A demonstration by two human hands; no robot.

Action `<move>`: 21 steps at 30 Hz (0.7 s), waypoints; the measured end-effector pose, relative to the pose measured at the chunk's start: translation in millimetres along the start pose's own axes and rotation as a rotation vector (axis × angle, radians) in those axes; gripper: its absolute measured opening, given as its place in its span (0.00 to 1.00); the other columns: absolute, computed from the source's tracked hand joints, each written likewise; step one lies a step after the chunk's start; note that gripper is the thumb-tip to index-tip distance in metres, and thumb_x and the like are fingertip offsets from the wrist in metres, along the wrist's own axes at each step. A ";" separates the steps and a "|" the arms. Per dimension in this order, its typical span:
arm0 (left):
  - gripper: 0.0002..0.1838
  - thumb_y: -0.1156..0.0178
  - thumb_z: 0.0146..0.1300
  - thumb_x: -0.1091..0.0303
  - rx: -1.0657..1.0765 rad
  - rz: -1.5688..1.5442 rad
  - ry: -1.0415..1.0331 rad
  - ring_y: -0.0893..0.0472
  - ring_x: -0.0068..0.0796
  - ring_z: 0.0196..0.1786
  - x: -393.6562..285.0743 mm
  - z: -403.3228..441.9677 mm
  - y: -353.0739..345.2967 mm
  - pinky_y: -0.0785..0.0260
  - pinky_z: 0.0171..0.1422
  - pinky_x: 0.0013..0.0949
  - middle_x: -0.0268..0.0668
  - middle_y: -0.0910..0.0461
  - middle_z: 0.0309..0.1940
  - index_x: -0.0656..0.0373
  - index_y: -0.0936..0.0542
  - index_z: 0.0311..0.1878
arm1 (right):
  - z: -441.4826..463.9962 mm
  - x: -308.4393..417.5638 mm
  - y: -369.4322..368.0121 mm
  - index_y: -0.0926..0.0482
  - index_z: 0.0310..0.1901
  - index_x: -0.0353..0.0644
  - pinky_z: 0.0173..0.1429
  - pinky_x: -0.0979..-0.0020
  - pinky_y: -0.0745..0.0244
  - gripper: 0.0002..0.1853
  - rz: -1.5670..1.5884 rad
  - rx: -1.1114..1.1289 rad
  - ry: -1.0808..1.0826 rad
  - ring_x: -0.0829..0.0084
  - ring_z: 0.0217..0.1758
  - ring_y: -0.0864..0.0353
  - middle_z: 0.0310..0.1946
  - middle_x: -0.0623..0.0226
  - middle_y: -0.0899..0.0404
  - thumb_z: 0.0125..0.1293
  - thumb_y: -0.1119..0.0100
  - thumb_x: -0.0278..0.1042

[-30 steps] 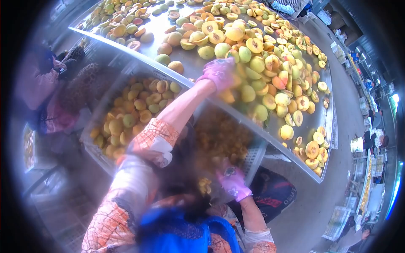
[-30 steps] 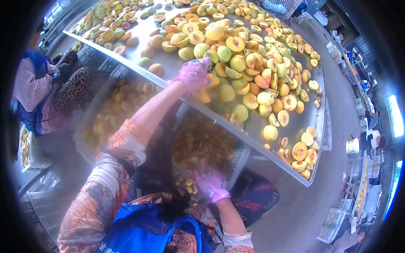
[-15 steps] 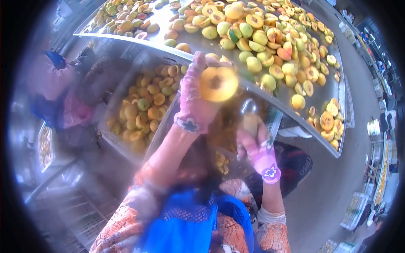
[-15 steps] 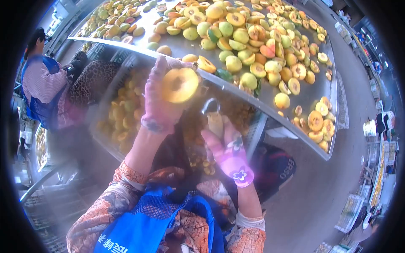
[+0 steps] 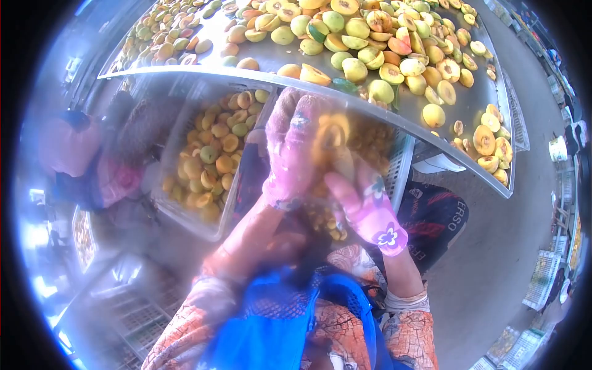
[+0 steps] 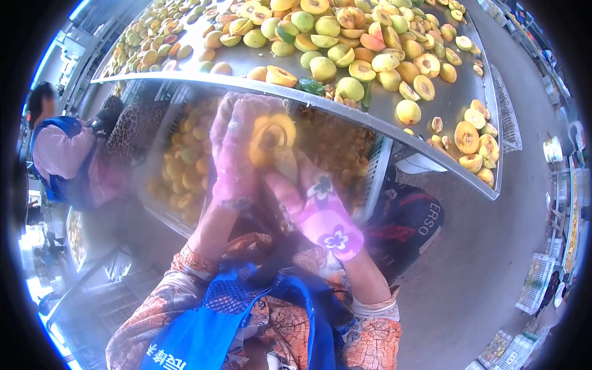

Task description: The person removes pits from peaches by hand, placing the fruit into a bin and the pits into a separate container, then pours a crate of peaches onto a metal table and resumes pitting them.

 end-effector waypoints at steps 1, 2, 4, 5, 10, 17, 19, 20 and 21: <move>0.16 0.47 0.67 0.59 -0.008 0.037 -0.006 0.25 0.24 0.41 -2.1 -1.7 -1.6 0.30 0.46 0.28 0.36 0.22 0.40 0.63 0.26 0.46 | -0.7 -2.8 -3.4 0.34 0.60 0.48 0.29 0.68 0.24 0.30 0.040 0.047 -0.034 0.66 0.34 0.23 0.52 0.51 0.31 0.54 0.40 0.25; 0.16 0.47 0.67 0.59 -0.017 0.074 -0.011 0.25 0.24 0.42 -3.2 -2.9 -2.0 0.30 0.46 0.28 0.36 0.22 0.41 0.63 0.26 0.47 | -2.2 -4.8 -7.2 0.34 0.60 0.48 0.32 0.67 0.23 0.30 0.082 0.094 -0.068 0.64 0.36 0.23 0.53 0.50 0.32 0.53 0.40 0.26; 0.16 0.47 0.67 0.59 0.020 0.209 -0.079 0.25 0.24 0.41 -8.2 -3.4 -3.5 0.30 0.46 0.29 0.36 0.22 0.41 0.63 0.26 0.46 | -5.9 -7.6 -15.2 0.34 0.61 0.50 0.36 0.65 0.22 0.32 0.167 0.189 -0.138 0.60 0.41 0.22 0.55 0.49 0.33 0.52 0.38 0.29; 0.16 0.47 0.66 0.59 0.056 0.340 -0.153 0.25 0.25 0.41 -13.0 -4.5 -7.0 0.30 0.46 0.30 0.36 0.22 0.40 0.63 0.26 0.46 | -7.3 -8.3 -13.8 0.34 0.61 0.50 0.36 0.65 0.22 0.32 0.170 0.188 -0.146 0.60 0.41 0.22 0.55 0.49 0.33 0.52 0.38 0.29; 0.16 0.48 0.66 0.59 0.189 0.409 -0.074 0.25 0.26 0.40 -13.6 0.2 -8.7 0.30 0.46 0.32 0.37 0.23 0.39 0.64 0.26 0.44 | -10.3 -5.0 -9.0 0.32 0.57 0.50 0.36 0.59 0.24 0.21 0.070 0.188 -0.023 0.51 0.42 0.22 0.49 0.50 0.28 0.61 0.45 0.34; 0.18 0.49 0.67 0.62 0.421 0.566 0.371 0.25 0.29 0.44 31.9 -1.8 -1.2 0.31 0.50 0.30 0.41 0.23 0.42 0.69 0.28 0.49 | -38.8 -22.8 -51.7 0.36 0.60 0.41 0.45 0.59 0.23 0.24 0.052 0.530 -0.044 0.52 0.43 0.20 0.48 0.43 0.26 0.67 0.49 0.43; 0.14 0.53 0.69 0.61 0.439 0.514 0.359 0.25 0.23 0.42 37.2 -0.4 -3.5 0.34 0.49 0.27 0.34 0.22 0.35 0.61 0.24 0.37 | -32.4 -11.8 -45.4 0.34 0.59 0.42 0.46 0.59 0.24 0.24 -0.093 0.458 0.127 0.54 0.43 0.19 0.44 0.45 0.23 0.67 0.48 0.46; 0.14 0.53 0.69 0.61 0.439 0.514 0.362 0.25 0.23 0.42 34.8 2.4 -3.0 0.34 0.49 0.27 0.34 0.22 0.35 0.61 0.24 0.37 | -31.1 -35.0 -48.4 0.33 0.60 0.48 0.46 0.62 0.23 0.24 0.262 0.524 -0.255 0.60 0.44 0.21 0.48 0.48 0.26 0.62 0.44 0.39; 0.14 0.53 0.69 0.61 0.448 0.298 0.462 0.24 0.24 0.44 33.1 3.5 -6.0 0.33 0.51 0.27 0.35 0.21 0.37 0.61 0.24 0.39 | -38.6 -50.4 -55.2 0.31 0.61 0.54 0.45 0.65 0.23 0.27 0.615 0.567 -0.636 0.67 0.46 0.22 0.51 0.52 0.30 0.58 0.41 0.32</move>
Point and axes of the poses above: each hand's wrist, its own z-axis towards the middle knuckle, its own y-axis out of the back of the hand, x = y × z, the point moved 8 cm from there along z, towards the middle knuckle
